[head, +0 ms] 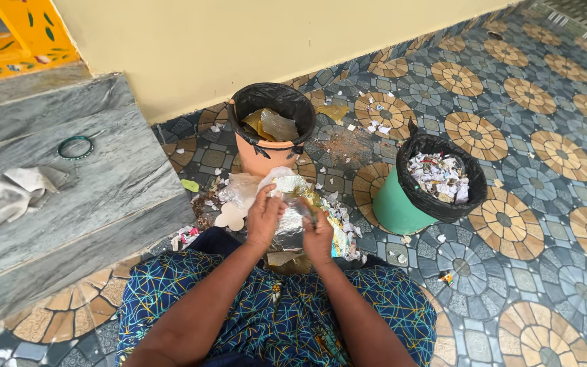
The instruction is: The person sits on the floor and separates pieces of shiny, metallic, and plastic waste by hand. They place selected pieces into a nearby bucket while discarding others into a second container.
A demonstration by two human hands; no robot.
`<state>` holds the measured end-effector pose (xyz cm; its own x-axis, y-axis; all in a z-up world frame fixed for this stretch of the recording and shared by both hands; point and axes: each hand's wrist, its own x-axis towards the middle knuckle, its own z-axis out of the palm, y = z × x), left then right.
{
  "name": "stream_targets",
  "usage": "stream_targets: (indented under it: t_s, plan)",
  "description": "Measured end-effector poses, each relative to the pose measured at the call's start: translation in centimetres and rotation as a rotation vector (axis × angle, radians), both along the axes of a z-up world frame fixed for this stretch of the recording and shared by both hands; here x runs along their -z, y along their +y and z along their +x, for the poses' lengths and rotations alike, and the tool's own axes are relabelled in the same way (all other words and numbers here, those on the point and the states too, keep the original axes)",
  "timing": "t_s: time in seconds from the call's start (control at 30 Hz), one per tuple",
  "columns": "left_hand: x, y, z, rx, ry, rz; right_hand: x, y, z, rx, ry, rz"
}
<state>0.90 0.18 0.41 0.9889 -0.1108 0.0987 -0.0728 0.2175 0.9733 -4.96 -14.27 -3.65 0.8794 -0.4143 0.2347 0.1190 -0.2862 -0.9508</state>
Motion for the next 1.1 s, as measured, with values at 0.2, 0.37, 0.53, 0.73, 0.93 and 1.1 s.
stream_targets:
  t_s: [0.2, 0.37, 0.53, 0.73, 0.93, 1.1]
  plan:
    - [2.3, 1.6, 3.4, -0.129, 0.087, -0.112, 4.7, -3.4, 2.0, 0.022, -0.059, 0.369]
    - [3.8, 1.5, 5.3, -0.178, 0.125, -0.205, -1.2, -3.6, 4.7, 0.113, -0.148, 0.275]
    - [4.7, 0.8, 6.4, -0.169, 0.13, -0.215, -13.1, -2.5, 9.5, 0.185, -0.337, -0.221]
    - [4.0, 0.3, 6.9, -0.204, 0.171, -0.209, -20.0, 1.1, 19.2, 0.03, -0.652, -0.736]
    - [2.0, 0.3, 6.5, -0.175, 0.235, -0.258, -14.3, 1.5, 29.3, -0.304, 0.011, -1.092]
    - [0.9, 0.0, 6.1, -0.137, 0.261, -0.237, -7.9, -0.3, 36.7, -0.788, 0.848, -1.145]
